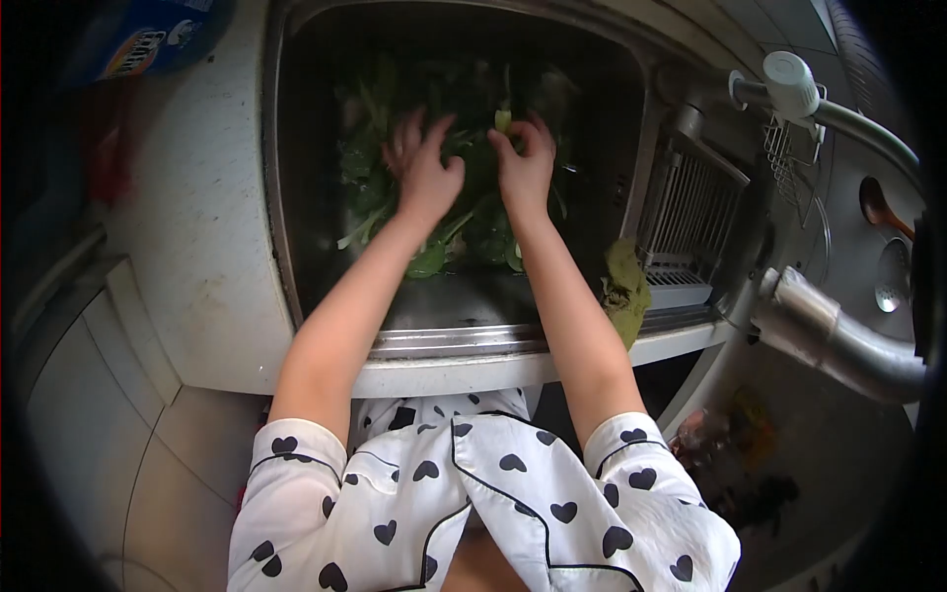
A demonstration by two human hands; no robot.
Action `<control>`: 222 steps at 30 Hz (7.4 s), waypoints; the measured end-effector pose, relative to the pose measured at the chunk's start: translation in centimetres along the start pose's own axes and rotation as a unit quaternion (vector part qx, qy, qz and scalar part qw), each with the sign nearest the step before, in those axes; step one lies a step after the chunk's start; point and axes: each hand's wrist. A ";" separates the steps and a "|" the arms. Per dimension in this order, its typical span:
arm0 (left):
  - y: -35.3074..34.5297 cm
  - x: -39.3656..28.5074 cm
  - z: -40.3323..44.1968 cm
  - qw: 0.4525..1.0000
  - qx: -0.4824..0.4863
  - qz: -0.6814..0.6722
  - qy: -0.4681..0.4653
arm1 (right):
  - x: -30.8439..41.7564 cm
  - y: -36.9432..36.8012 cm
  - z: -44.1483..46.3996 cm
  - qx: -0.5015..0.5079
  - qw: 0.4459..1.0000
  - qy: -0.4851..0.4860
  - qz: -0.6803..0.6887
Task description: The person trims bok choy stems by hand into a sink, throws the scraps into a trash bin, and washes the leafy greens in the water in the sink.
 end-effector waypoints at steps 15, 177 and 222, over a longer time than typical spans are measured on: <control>1.8 -3.3 -1.7 0.920 0.070 -0.383 0.046 | 4.9 2.6 -4.2 0.128 0.988 0.021 0.088; -6.6 8.1 5.6 0.992 0.017 -0.099 0.082 | -2.6 -5.0 2.7 0.112 0.967 -0.215 0.071; 4.6 2.5 -2.1 0.969 0.132 0.205 -0.034 | 0.2 -2.1 0.8 0.233 0.934 -0.231 -0.144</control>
Point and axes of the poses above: each hand's wrist, its own z-axis towards the middle knuckle, its own y-axis out of the back of the hand, x = y × z, and after that the axes turned 13 degrees about x, right-handed
